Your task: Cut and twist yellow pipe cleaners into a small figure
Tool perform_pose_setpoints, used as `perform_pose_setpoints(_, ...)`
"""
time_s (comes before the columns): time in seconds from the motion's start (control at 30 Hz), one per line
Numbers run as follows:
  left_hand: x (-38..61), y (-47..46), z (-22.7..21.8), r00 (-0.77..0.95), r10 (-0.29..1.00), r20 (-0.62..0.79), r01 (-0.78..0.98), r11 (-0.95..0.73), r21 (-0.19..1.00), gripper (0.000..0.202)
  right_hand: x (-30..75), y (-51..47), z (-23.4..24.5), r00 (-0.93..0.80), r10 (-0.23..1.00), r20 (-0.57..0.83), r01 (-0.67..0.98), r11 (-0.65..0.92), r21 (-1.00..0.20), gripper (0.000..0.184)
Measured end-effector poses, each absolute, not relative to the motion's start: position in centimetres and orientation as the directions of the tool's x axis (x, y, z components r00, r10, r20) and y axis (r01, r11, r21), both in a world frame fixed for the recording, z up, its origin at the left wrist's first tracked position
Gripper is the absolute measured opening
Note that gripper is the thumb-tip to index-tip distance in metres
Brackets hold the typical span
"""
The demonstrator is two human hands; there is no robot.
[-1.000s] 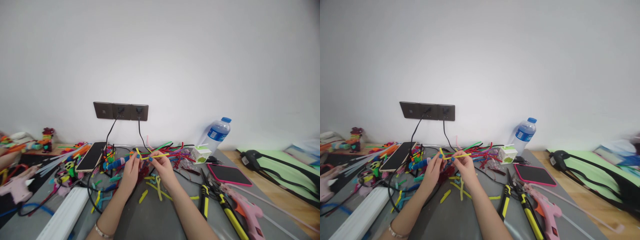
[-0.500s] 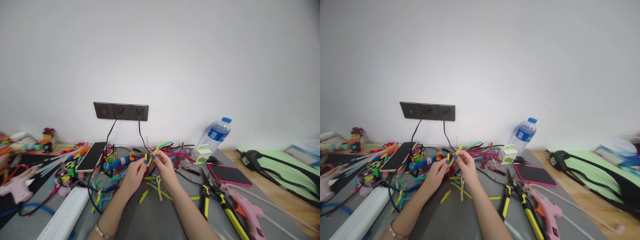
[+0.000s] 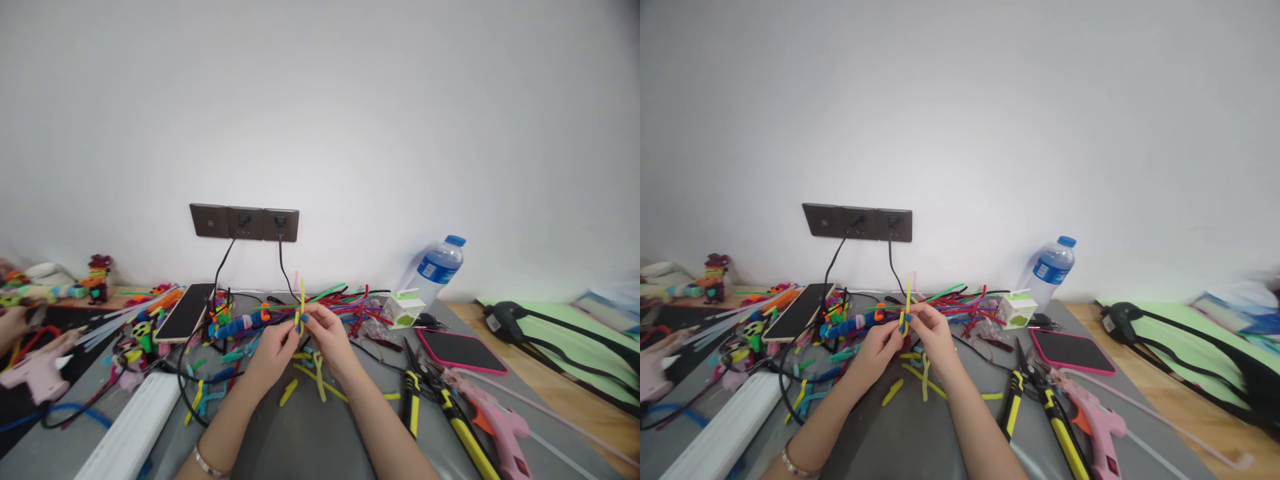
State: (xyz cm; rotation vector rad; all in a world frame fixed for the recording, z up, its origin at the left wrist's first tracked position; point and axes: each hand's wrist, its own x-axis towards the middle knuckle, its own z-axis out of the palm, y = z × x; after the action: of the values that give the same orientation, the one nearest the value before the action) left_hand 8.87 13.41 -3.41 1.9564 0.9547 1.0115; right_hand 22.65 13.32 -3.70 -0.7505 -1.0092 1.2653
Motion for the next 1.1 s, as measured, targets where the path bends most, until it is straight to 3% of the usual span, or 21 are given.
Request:
perform_pose_setpoints(0.6, 8.61, 13.52, -3.44, 0.418, 0.833, 0.361, 0.317, -0.507, 0.802, 0.034, 22.76, 13.58, -4.24, -0.035, 0.983, 0.18, -0.374, 0.154, -0.914, 0.022)
perform_pose_setpoints(0.87, 8.45, 13.48, -2.89, 0.362, 0.851, 0.381, 0.303, -0.494, 0.815, 0.019, 22.76, 13.5, -3.86, 0.094, 0.988, 0.126, -0.474, 0.156, -0.867, 0.024)
perform_pose_setpoints(1.1, 8.13, 13.55, -3.37, 0.415, 0.803, 0.428, 0.519, -0.595, 0.613, 0.026, 22.56, 13.46, -3.88, 0.089, 0.989, 0.121, -0.479, 0.149, -0.865, 0.023)
